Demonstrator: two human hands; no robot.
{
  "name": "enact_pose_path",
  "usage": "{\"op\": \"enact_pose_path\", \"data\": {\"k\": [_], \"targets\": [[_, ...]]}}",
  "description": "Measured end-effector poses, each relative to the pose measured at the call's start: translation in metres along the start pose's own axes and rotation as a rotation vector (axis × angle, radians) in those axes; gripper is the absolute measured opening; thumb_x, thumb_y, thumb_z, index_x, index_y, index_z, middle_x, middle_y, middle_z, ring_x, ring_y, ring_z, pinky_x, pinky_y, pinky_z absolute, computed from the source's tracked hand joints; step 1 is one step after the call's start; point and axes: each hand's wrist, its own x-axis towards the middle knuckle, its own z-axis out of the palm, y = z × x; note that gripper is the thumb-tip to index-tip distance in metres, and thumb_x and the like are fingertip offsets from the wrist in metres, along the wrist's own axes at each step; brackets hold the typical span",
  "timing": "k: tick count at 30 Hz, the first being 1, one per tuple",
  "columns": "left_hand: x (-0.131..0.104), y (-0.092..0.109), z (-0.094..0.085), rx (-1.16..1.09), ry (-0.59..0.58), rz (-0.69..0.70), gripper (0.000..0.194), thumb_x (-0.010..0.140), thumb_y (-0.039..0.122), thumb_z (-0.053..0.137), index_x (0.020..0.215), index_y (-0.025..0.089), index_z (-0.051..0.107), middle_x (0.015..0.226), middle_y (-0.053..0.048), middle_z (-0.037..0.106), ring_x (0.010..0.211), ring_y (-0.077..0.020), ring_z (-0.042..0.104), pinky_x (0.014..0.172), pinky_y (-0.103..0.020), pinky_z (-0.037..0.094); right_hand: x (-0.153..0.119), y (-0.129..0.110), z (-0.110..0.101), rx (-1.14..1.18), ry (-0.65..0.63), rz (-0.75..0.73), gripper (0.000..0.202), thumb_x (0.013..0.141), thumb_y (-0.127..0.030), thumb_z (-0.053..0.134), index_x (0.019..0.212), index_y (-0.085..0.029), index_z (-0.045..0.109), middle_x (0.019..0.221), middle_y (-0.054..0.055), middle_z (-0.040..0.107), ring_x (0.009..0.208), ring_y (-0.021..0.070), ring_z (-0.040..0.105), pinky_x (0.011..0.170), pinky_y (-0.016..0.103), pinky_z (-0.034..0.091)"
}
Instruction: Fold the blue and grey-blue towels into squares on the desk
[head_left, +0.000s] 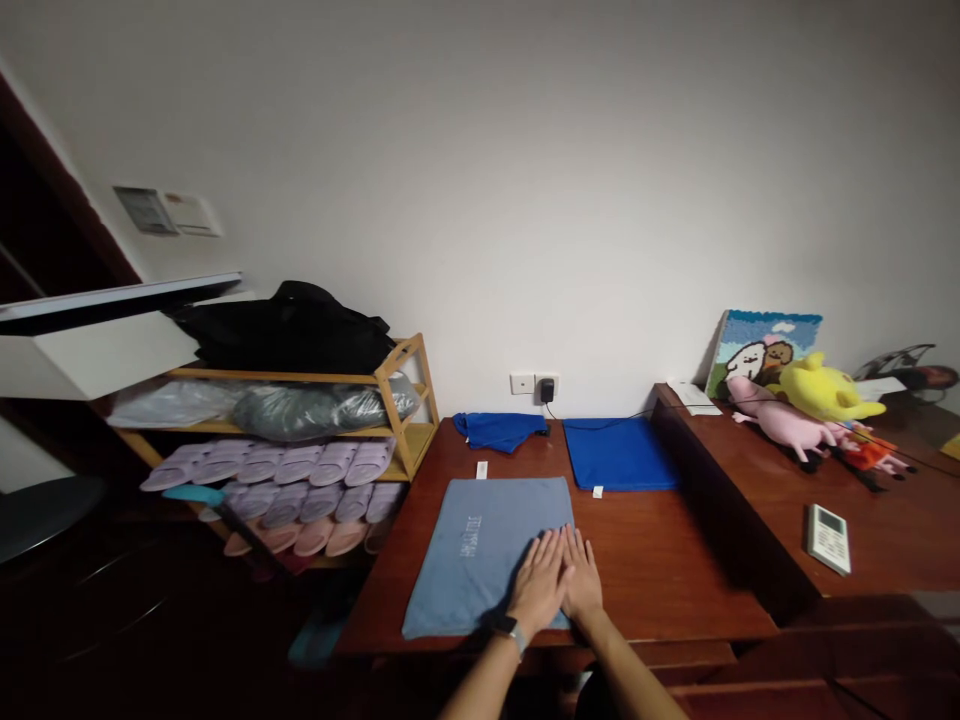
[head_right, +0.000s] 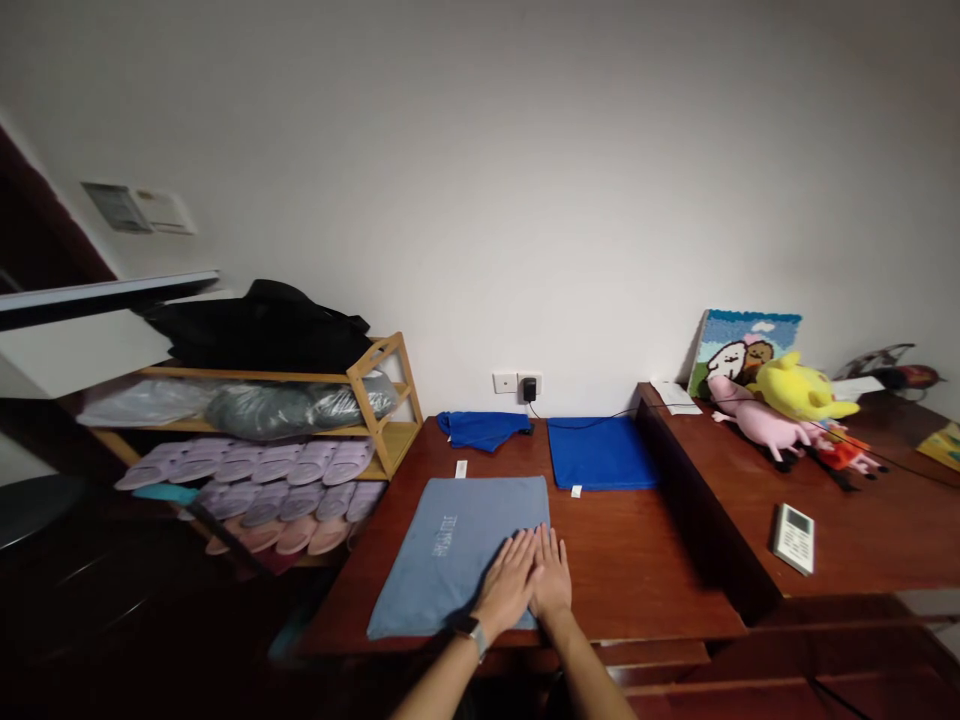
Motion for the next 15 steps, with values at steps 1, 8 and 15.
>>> {"op": "enact_pose_path", "data": {"k": [1,8,15], "targets": [[0.002,0.01,0.006,-0.01,-0.021,-0.013,0.063,0.107,0.05,0.022,0.163,0.021,0.026,0.166,-0.007,0.038,0.154,-0.0218,0.033,0.127,-0.044,0.029,0.0,0.001,0.001,-0.001,-0.005,-0.02,0.065,0.102,-0.038,0.029,0.163,-0.019,0.023,0.172,0.003,0.012,0.16,0.0229,0.005,0.129,0.043,0.006],[-0.057,-0.064,-0.016,0.1,-0.026,-0.254,0.067,0.105,0.057,0.025,0.161,0.022,0.033,0.166,-0.009,0.039,0.155,-0.0256,0.033,0.127,-0.05,0.027,-0.002,-0.008,-0.008,0.002,0.024,0.069,0.064,0.105,-0.037,0.016,0.163,-0.011,0.02,0.171,0.004,0.015,0.159,0.0215,0.011,0.129,0.041,0.007],[-0.132,-0.154,-0.057,0.247,0.02,-0.476,0.069,0.102,0.057,0.03,0.16,0.019,0.037,0.164,-0.01,0.041,0.154,-0.0281,0.033,0.125,-0.05,0.03,-0.003,-0.01,-0.012,0.021,0.017,0.078,0.064,0.105,-0.038,0.018,0.163,-0.012,0.02,0.171,0.002,0.015,0.159,0.0205,0.012,0.129,0.041,0.006]]}}
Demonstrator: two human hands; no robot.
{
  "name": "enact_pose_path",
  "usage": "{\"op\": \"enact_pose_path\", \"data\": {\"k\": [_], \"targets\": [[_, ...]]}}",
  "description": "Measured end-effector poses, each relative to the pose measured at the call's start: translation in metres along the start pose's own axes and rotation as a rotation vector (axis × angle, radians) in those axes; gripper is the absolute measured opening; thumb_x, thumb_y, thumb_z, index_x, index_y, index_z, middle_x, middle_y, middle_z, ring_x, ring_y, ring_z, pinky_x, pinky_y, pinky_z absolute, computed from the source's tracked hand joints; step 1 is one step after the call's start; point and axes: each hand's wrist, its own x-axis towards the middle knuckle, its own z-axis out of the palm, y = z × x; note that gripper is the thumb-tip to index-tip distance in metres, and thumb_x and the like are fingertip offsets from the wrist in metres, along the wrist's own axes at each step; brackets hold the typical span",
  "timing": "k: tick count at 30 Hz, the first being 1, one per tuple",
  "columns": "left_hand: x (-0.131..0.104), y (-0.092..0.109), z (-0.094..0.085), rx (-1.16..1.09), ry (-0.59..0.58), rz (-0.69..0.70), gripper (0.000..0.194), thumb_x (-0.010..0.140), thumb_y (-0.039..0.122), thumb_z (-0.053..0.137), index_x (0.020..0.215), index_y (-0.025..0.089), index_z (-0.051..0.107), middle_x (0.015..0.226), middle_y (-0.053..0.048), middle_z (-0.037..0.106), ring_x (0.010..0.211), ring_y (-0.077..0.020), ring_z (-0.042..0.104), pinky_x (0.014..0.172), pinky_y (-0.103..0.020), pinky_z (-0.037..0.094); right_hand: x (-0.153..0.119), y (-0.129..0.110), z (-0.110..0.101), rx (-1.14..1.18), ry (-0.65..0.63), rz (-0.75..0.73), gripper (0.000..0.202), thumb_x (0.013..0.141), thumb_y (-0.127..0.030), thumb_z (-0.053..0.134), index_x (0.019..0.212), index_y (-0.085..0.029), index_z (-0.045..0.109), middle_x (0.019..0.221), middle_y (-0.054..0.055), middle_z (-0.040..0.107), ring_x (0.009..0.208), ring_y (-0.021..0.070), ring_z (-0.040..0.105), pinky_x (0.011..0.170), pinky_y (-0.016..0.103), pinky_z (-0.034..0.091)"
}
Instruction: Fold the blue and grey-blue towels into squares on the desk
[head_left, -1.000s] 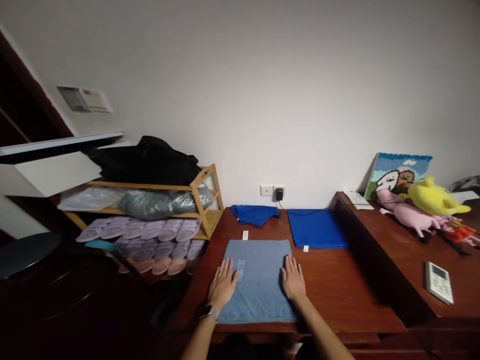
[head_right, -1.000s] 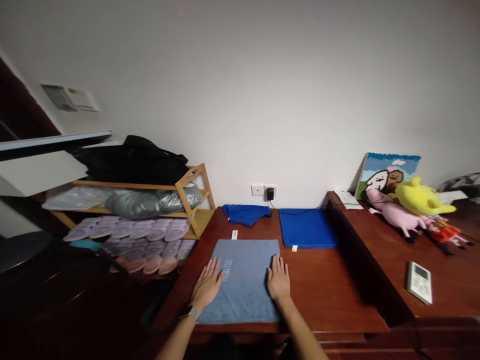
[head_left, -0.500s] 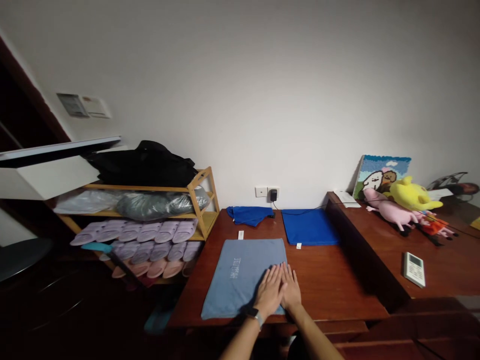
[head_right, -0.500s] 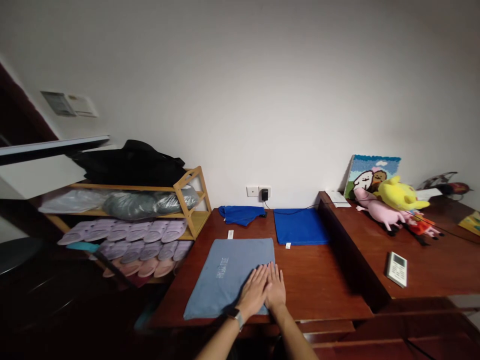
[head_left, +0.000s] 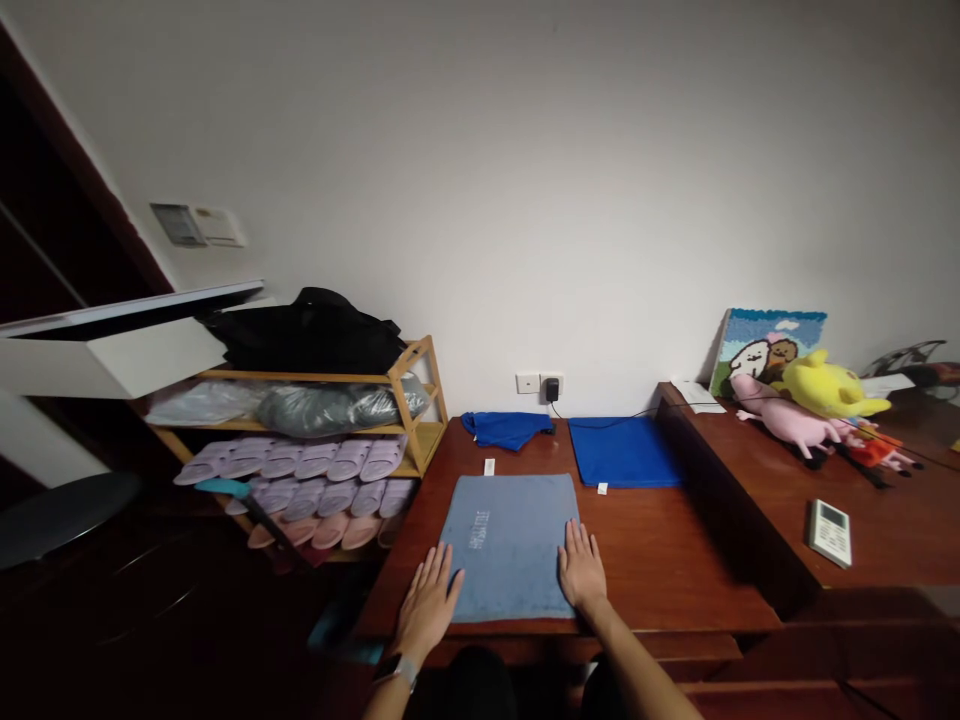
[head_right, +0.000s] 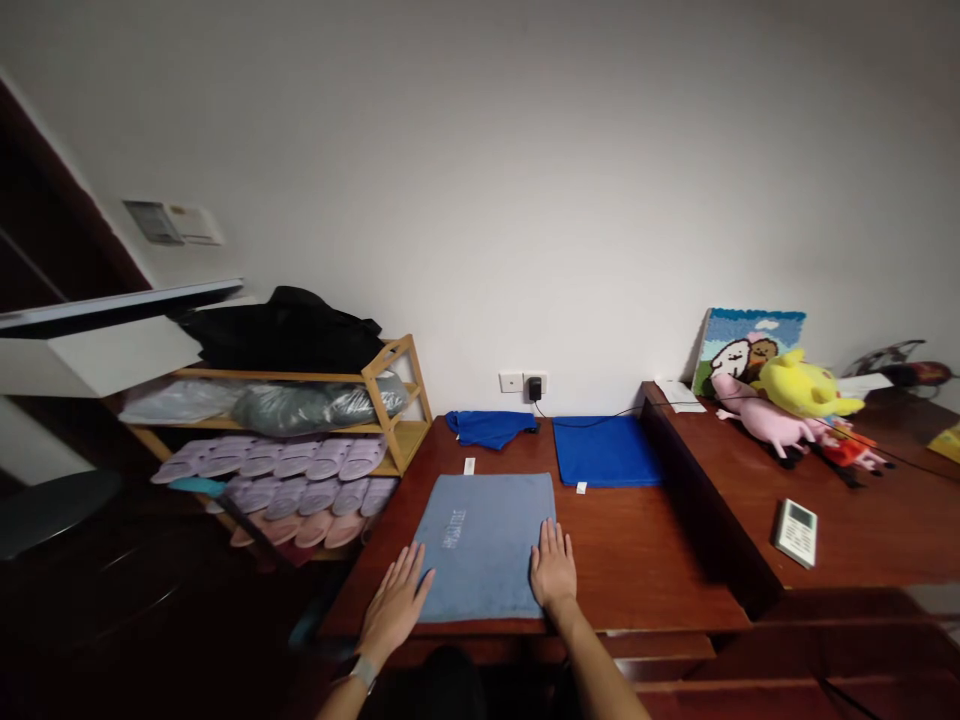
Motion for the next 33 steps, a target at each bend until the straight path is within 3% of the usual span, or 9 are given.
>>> {"op": "enact_pose_path", "data": {"k": [6,14,17,20,25,28,30,33], "targets": [[-0.005,-0.001,0.0,-0.012,0.034,0.003,0.068,0.102,0.05,0.031,0.157,0.011,0.041,0.164,-0.015,0.04,0.152,-0.0285,0.037,0.125,-0.048,0.032,-0.004,-0.003,0.001,-0.026,-0.006,0.03,0.064,0.104,-0.037,0.019,0.163,-0.011,0.02,0.171,0.004,0.014,0.159,0.0226,0.011,0.129,0.043,0.008],[-0.002,-0.005,-0.006,-0.045,0.04,0.004,0.066,0.099,0.048,0.036,0.152,0.01,0.048,0.161,-0.014,0.044,0.151,-0.0283,0.04,0.125,-0.047,0.032,-0.044,0.003,0.036,0.011,0.104,0.024,0.064,0.104,-0.04,0.022,0.163,-0.014,0.026,0.17,0.005,0.02,0.158,0.0262,0.018,0.129,0.048,0.013],[0.0,0.006,-0.013,-0.06,0.096,0.005,0.059,0.1,0.043,0.035,0.145,0.012,0.058,0.157,-0.014,0.052,0.148,-0.0278,0.045,0.125,-0.047,0.033,-0.048,0.004,0.04,0.039,0.138,-0.004,0.064,0.104,-0.04,0.025,0.162,-0.015,0.028,0.17,0.005,0.021,0.158,0.0256,0.017,0.129,0.048,0.012],[-0.001,0.053,-0.021,-0.124,0.13,0.086,0.054,0.103,0.038,0.031,0.141,0.015,0.062,0.152,-0.011,0.058,0.146,-0.0264,0.048,0.124,-0.045,0.037,-0.047,0.004,0.038,0.056,0.142,-0.009,0.064,0.104,-0.04,0.024,0.162,-0.015,0.028,0.17,0.005,0.021,0.158,0.0256,0.016,0.129,0.048,0.013],[-0.004,0.172,-0.017,-0.241,-0.014,0.407,0.055,0.106,0.044,0.032,0.155,0.024,0.046,0.163,-0.005,0.045,0.151,-0.0231,0.04,0.125,-0.045,0.035,-0.046,0.006,0.039,0.017,0.085,-0.039,0.063,0.103,-0.036,0.025,0.162,-0.013,0.028,0.17,0.007,0.019,0.159,0.0269,0.014,0.129,0.048,0.011],[-0.006,0.205,-0.009,-0.233,-0.109,0.384,0.061,0.107,0.049,0.026,0.159,0.021,0.038,0.165,-0.008,0.04,0.153,-0.0235,0.035,0.127,-0.047,0.031,-0.046,0.008,0.042,-0.01,0.051,-0.064,0.063,0.1,-0.03,0.031,0.161,-0.016,0.03,0.17,0.006,0.019,0.159,0.0268,0.012,0.129,0.049,0.011],[-0.01,0.197,-0.003,-0.219,-0.123,0.342,0.063,0.107,0.051,0.024,0.159,0.02,0.037,0.165,-0.008,0.04,0.154,-0.0235,0.034,0.128,-0.047,0.029,-0.045,0.008,0.043,-0.003,0.069,-0.058,0.063,0.101,-0.032,0.029,0.161,-0.015,0.03,0.17,0.007,0.02,0.159,0.0265,0.014,0.129,0.049,0.012],[-0.022,0.15,0.002,-0.181,-0.071,0.241,0.062,0.106,0.051,0.025,0.159,0.02,0.037,0.165,-0.008,0.039,0.154,-0.0235,0.033,0.128,-0.047,0.027,-0.046,0.007,0.043,0.014,0.119,-0.033,0.064,0.104,-0.038,0.022,0.162,-0.011,0.027,0.169,0.009,0.023,0.158,0.0268,0.017,0.129,0.048,0.013]]}}
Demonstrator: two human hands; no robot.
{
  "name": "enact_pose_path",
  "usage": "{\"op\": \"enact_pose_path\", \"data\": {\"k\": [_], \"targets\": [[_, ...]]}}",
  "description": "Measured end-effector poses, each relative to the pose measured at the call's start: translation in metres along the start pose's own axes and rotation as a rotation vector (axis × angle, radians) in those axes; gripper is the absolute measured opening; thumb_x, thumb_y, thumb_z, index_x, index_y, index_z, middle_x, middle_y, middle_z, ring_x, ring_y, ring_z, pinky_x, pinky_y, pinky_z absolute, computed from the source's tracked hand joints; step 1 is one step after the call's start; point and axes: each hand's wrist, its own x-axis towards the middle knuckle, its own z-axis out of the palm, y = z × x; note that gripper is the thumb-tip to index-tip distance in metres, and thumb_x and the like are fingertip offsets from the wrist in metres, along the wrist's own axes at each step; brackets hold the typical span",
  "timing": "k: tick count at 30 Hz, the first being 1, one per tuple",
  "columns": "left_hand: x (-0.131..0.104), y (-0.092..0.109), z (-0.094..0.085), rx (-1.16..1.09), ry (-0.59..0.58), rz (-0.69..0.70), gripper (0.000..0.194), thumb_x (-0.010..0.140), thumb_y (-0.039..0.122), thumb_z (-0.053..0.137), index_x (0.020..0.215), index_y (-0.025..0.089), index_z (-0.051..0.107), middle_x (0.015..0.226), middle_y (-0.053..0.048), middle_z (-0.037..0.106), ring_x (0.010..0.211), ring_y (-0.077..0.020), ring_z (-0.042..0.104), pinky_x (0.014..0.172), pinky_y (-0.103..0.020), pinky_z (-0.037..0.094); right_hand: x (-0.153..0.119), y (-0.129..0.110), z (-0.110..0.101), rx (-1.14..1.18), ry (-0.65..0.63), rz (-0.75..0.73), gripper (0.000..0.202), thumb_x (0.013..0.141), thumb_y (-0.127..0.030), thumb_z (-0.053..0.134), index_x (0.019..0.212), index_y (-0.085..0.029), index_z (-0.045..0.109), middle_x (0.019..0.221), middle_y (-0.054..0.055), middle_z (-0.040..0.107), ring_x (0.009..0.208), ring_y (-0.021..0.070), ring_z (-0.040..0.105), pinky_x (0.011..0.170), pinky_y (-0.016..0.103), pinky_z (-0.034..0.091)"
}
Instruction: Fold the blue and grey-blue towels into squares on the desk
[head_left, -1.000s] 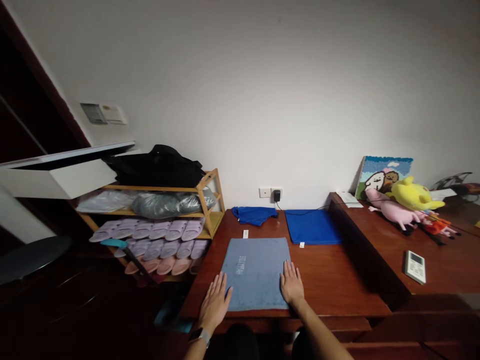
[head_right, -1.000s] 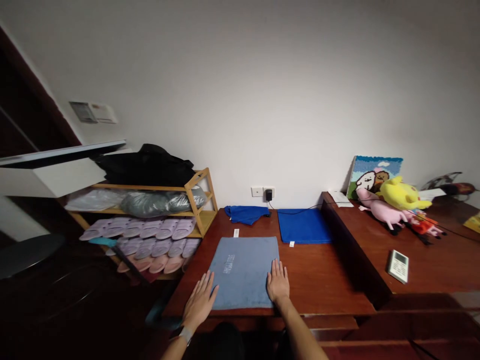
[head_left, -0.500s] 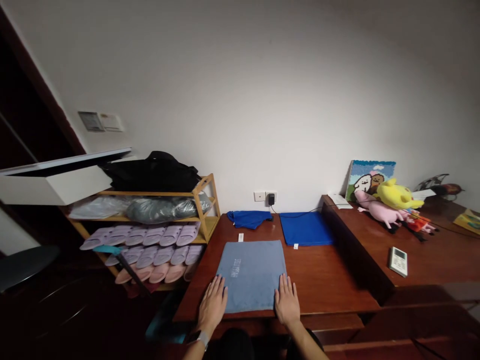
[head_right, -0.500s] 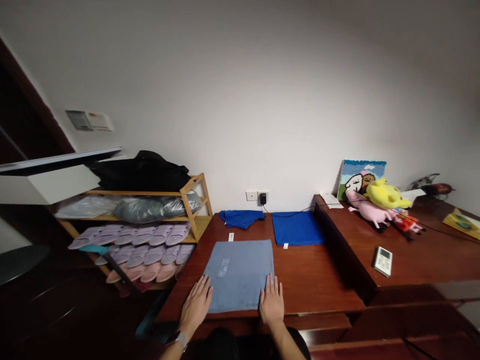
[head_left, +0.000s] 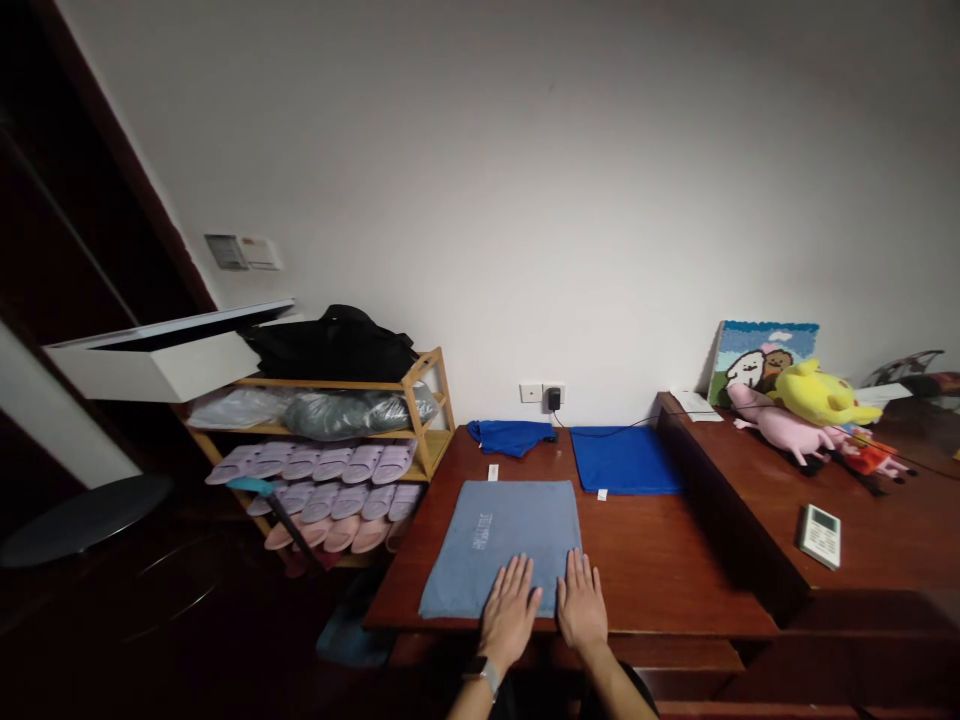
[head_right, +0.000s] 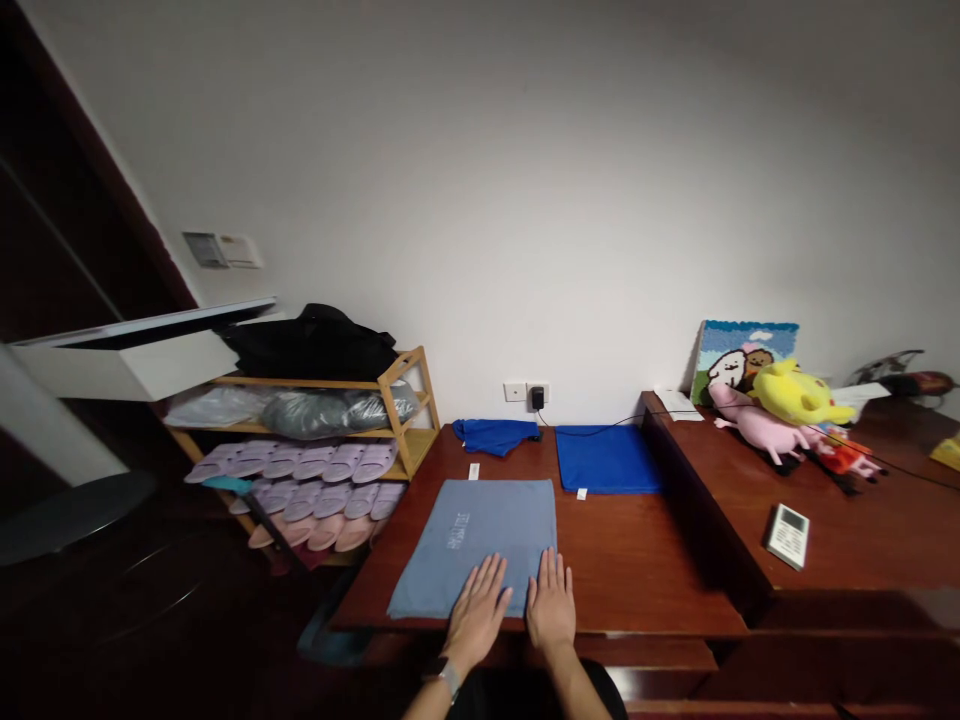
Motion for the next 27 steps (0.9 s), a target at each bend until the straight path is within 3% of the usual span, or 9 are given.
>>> {"op": "enact_pose_path", "data": {"k": [6,10,14,17,20,23,27], "targets": [[-0.066,-0.113,-0.01,0.119,0.283,-0.329,0.064,0.101,0.052,0.036,0.153,0.017,0.049,0.162,-0.013,0.046,0.152,-0.0312,0.038,0.124,-0.053,0.031,-0.003,-0.001,-0.003,-0.031,0.008,0.009,0.065,0.104,-0.038,0.021,0.162,-0.009,0.026,0.169,0.01,0.024,0.158,0.0269,0.019,0.129,0.047,0.013],[-0.087,-0.149,-0.014,0.045,0.419,-0.348,0.06,0.098,0.054,0.04,0.138,0.017,0.064,0.148,-0.016,0.061,0.142,-0.0335,0.051,0.118,-0.053,0.041,-0.003,-0.003,-0.007,-0.048,-0.008,0.008,0.065,0.104,-0.039,0.021,0.162,-0.009,0.027,0.169,0.009,0.024,0.158,0.0275,0.018,0.128,0.047,0.013],[-0.087,-0.151,-0.026,-0.117,0.497,-0.297,0.047,0.095,0.053,0.046,0.117,0.023,0.076,0.124,-0.012,0.075,0.119,-0.0314,0.067,0.105,-0.049,0.053,-0.009,-0.003,-0.019,0.006,0.017,0.002,0.063,0.103,-0.038,0.026,0.16,-0.014,0.035,0.169,0.007,0.027,0.157,0.0273,0.021,0.128,0.047,0.017],[-0.083,-0.146,-0.04,-0.209,0.502,-0.344,0.042,0.092,0.05,0.048,0.11,0.025,0.077,0.112,-0.011,0.078,0.107,-0.0305,0.072,0.098,-0.046,0.057,-0.024,0.007,-0.029,0.068,0.09,-0.099,0.056,0.1,-0.033,0.033,0.15,-0.02,0.054,0.166,0.005,0.038,0.154,0.026,0.031,0.125,0.042,0.026],[-0.081,-0.138,-0.055,-0.276,0.419,-0.483,0.038,0.09,0.042,0.05,0.115,0.026,0.074,0.109,-0.009,0.081,0.102,-0.0282,0.074,0.094,-0.039,0.057,-0.043,0.026,-0.04,0.154,0.129,-0.211,0.044,0.096,-0.032,0.043,0.133,-0.025,0.068,0.151,0.007,0.056,0.137,0.0257,0.052,0.116,0.037,0.04],[-0.079,-0.129,-0.07,-0.33,0.294,-0.674,0.04,0.091,0.038,0.05,0.123,0.023,0.069,0.107,-0.009,0.082,0.099,-0.027,0.076,0.088,-0.035,0.057,-0.053,0.043,-0.049,0.272,0.115,-0.276,0.036,0.097,-0.034,0.048,0.123,-0.027,0.072,0.13,0.009,0.067,0.117,0.0244,0.063,0.104,0.034,0.048],[-0.076,-0.122,-0.086,-0.32,0.17,-0.764,0.03,0.094,0.039,0.049,0.102,0.023,0.074,0.11,-0.011,0.081,0.101,-0.0287,0.076,0.082,-0.032,0.055,-0.051,0.05,-0.062,0.384,0.054,-0.304,0.032,0.101,-0.034,0.043,0.107,-0.027,0.074,0.107,0.007,0.07,0.101,0.0224,0.067,0.093,0.03,0.052]]}}
